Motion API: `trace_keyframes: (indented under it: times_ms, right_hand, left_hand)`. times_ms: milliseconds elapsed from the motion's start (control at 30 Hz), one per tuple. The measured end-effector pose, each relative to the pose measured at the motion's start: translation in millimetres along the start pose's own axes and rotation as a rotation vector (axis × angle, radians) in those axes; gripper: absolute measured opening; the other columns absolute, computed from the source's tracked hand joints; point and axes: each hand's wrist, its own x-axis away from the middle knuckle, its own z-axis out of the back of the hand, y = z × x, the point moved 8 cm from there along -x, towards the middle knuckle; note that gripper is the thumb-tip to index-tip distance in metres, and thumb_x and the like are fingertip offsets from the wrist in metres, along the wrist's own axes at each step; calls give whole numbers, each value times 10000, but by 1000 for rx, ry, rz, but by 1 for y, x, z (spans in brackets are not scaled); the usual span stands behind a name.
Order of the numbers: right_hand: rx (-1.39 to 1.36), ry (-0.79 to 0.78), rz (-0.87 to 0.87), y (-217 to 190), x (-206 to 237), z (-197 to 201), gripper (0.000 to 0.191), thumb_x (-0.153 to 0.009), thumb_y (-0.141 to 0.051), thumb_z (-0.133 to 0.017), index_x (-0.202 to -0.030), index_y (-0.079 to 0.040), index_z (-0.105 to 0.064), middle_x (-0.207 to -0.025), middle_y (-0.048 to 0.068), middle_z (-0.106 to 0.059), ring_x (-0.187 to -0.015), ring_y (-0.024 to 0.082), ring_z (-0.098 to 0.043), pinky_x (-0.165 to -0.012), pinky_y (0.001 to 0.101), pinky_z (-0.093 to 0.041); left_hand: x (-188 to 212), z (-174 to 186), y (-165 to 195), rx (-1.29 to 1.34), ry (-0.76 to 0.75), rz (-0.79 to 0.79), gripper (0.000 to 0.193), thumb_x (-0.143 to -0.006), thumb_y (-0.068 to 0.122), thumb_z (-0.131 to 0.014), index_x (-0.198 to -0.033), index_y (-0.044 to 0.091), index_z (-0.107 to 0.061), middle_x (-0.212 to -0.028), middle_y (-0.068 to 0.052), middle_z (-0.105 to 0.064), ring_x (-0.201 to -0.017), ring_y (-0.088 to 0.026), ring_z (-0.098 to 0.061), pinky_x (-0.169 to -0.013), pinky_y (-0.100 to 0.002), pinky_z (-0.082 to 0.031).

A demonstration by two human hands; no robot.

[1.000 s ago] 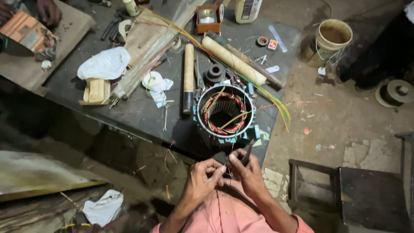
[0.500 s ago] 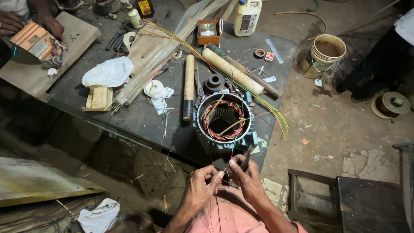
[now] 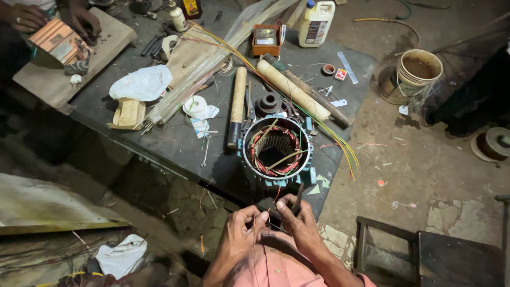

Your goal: The person is repairing an electrical motor stator by hand. They strip the insulation from copper wires using a knife, twist the exposed ends together, and insert them into the stator slots using a wooden stick.

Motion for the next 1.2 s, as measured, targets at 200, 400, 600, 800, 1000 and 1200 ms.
trace_keyframes:
  times_ms: [200, 400, 600, 800, 1000, 1200]
  right_hand:
    - [27, -2, 8, 3, -1, 3, 203, -950, -224, -695, -872, -49, -630, -592, -81, -435, -484, 37, -344, -437, 253, -229]
    - [15, -29, -13, 3, -3, 10, 205, -955, -234, -697, -869, -62, -628, -580, -81, -416, -482, 37, -329, -443, 250, -219]
    - [45, -60, -29, 3, -2, 16, 201, -953, -232, -691, -862, -63, -631, -614, -85, -459, -515, 32, -371, -457, 249, -249]
    - [229, -9, 170, -5, 11, 32, 239, -982, -239, -701, -851, -42, -664, -676, -43, -572, -618, 50, -503, -529, 251, -416]
    - [327, 359, 498, -40, 89, 62, 196, -1056, -194, -643, -953, -30, -667, -813, -21, -651, -764, 55, -592, -674, 243, -491]
    - [222, 556, 466, -46, 153, 33, 172, -1035, -155, -606, -1013, 3, -669, -737, -22, -521, -634, 22, -422, -551, 206, -329]
  left_hand:
    - [4, -4, 4, 122, -2, 22, 372, -972, 299, -669, -732, 18, -631, -560, -25, -621, -482, -91, -575, -452, -286, -444]
    - [6, -6, 2, 46, 58, -5, 364, -962, 289, -676, -723, 18, -636, -532, -32, -615, -475, -95, -588, -463, -280, -449]
    - [9, -11, -8, 34, 138, 75, 340, -947, 295, -691, -742, 25, -657, -554, -54, -651, -496, -107, -622, -482, -285, -472]
    - [41, 20, 77, -463, 411, -294, 301, -918, 327, -735, -823, 41, -723, -661, -71, -667, -594, -173, -623, -531, -326, -484]
    - [97, 68, 185, -393, 552, -978, 247, -904, 280, -754, -882, 37, -712, -747, -72, -681, -676, -190, -649, -610, -330, -513]
    - [108, 96, 211, -243, 364, -1169, 218, -890, 233, -772, -942, 33, -701, -833, -72, -695, -758, -207, -676, -689, -334, -542]
